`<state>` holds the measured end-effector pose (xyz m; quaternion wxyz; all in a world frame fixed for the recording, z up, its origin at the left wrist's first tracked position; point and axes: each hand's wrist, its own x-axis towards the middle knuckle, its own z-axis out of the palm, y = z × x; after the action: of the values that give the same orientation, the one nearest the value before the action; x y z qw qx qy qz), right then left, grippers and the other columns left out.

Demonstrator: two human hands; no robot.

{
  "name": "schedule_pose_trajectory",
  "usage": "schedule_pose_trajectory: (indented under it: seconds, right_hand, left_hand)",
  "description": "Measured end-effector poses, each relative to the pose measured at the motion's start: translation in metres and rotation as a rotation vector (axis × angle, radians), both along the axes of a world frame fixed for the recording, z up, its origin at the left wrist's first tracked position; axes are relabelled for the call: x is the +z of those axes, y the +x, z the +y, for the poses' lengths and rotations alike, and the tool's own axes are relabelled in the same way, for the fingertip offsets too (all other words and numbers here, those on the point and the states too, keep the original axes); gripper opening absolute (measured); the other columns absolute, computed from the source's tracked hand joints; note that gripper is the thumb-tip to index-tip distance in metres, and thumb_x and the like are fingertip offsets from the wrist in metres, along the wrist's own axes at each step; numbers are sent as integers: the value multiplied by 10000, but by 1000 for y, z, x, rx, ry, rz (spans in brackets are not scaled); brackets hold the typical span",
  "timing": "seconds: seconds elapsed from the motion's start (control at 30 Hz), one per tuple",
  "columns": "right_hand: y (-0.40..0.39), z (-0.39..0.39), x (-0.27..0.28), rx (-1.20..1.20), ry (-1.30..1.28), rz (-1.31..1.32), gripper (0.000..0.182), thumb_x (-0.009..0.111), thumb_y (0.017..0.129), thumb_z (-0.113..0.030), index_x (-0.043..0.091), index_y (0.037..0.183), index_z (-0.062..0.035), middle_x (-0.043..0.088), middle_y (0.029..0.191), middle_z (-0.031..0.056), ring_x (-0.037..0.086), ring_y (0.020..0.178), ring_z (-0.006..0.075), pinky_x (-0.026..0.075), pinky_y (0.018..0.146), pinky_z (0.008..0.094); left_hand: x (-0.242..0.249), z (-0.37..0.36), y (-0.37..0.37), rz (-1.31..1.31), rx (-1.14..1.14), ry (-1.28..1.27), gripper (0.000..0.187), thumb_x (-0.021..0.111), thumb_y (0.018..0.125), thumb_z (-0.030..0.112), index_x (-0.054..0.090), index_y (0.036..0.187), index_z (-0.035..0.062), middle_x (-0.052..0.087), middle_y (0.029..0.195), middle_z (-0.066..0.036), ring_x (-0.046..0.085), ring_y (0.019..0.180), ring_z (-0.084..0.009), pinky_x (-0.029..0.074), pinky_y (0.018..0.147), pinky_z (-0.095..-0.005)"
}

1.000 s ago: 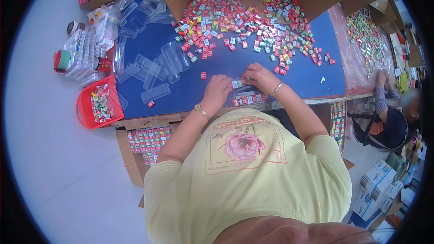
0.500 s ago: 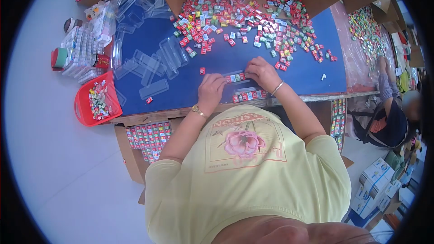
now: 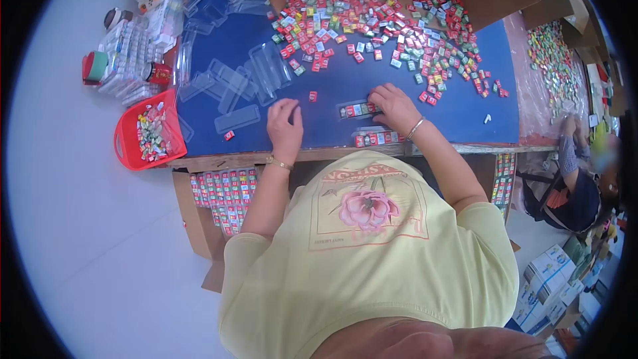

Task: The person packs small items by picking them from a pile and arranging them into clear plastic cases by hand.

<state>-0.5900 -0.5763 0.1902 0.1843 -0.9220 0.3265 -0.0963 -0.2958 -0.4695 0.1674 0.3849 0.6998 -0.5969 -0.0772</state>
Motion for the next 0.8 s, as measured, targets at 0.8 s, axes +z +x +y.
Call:
schedule_pose_trajectory:
  seconds: [0.8]
  right_hand:
    - [-45,64,29,-23,115,-77,422,842,636,-84,625,997,-66,611,1126,70,568,1081,307,486,936,411]
  left_hand:
    - [10,-76,50,-253,356,298,247,778,827,269,783,1009,101,701,1143,-114,628,1083,-341,516,942,-452]
